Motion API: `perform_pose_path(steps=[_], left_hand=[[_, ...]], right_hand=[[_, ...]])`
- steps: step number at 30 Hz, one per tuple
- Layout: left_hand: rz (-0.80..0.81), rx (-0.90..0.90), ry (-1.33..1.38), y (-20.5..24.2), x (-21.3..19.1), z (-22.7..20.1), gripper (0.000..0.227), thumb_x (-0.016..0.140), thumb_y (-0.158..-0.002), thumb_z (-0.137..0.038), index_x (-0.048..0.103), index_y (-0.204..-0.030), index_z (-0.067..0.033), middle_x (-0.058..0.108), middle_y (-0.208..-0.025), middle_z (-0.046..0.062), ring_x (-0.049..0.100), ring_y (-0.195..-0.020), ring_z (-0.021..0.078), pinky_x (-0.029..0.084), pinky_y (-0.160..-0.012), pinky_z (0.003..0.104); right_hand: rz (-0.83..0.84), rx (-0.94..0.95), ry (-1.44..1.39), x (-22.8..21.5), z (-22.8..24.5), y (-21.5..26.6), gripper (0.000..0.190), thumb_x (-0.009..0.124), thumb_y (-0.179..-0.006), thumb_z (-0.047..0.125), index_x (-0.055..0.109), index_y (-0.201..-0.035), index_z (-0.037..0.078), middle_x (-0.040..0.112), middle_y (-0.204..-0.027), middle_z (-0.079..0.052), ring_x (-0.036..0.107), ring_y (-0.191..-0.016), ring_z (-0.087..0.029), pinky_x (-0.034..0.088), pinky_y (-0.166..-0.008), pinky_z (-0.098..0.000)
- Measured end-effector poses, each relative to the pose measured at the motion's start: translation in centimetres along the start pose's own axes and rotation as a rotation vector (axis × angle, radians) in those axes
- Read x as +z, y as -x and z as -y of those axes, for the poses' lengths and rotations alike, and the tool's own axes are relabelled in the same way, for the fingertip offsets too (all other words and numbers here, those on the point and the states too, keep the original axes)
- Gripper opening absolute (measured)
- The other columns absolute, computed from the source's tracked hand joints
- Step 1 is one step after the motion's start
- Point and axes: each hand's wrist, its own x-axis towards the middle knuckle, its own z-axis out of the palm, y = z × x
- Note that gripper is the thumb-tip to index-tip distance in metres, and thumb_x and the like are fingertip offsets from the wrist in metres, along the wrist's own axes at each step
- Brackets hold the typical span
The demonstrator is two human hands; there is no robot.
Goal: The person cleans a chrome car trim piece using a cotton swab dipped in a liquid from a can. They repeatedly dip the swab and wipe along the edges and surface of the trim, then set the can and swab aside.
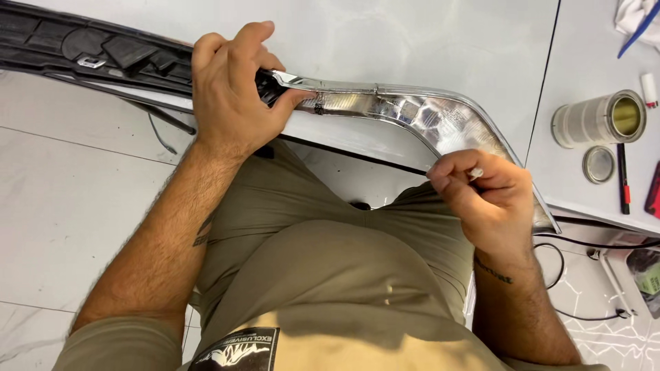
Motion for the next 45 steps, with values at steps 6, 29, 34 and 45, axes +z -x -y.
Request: perform_pose_path(steps=[6, 29, 34, 45], left_hand=[[0.012, -0.006, 0.008, 0.0, 0.0, 0.0, 0.088, 0.108, -0.088, -0.044, 0.047, -0.137, -0.0031, 0.075, -0.094, -0.002, 0.067, -0.085, 0.0205, 0.039, -0.099, 0.042], [0.091, -0.006, 0.012, 1.3, -0.4, 0.1, 0.089, 0.114, -0.097, -0.006, 0.044, -0.147, 0.0146, 0.080, -0.106, 0.016, 0.074, -0.107, 0.0388, 0.046, -0.112, 0.052], [0.086, -0.010, 0.003, 1.2, -0.5, 0.2, 0.090, 0.116, -0.097, -0.012, 0.044, -0.146, 0.0134, 0.081, -0.105, 0.015, 0.075, -0.106, 0.0398, 0.041, -0.114, 0.052], [0.086, 0.020, -0.081, 1.4, -0.3, 0.8, 0.093, 0.115, -0.097, -0.021, 0.044, -0.149, 0.0091, 0.082, -0.106, 0.011, 0.059, -0.119, 0.0396, 0.044, -0.107, 0.047]], right_hand=[[0.001, 0.095, 0.043, 0.1, -0.8, 0.4, 0.032, 0.042, -0.091, 0.004, 0.074, -0.090, -0.003, 0.038, -0.056, 0.000, 0.034, -0.058, -0.011, 0.026, -0.059, -0.0242], [-0.292, -0.086, -0.470, -8.2, -3.9, 6.1, 0.040, 0.053, -0.098, 0.027, 0.069, -0.100, -0.010, 0.017, -0.060, 0.003, 0.019, -0.055, -0.012, 0.023, -0.057, -0.0305], [-0.276, -0.013, -0.358, -8.2, -4.4, 7.2, 0.021, 0.063, -0.097, 0.012, 0.068, -0.102, -0.009, 0.044, -0.065, -0.002, 0.037, -0.060, -0.012, 0.032, -0.060, -0.0262], [-0.232, -0.142, -0.582, -7.0, -3.8, 5.8, 0.007, 0.062, -0.085, 0.000, 0.058, -0.085, 0.007, 0.042, -0.065, -0.003, 0.030, -0.059, -0.014, 0.025, -0.059, -0.0319]])
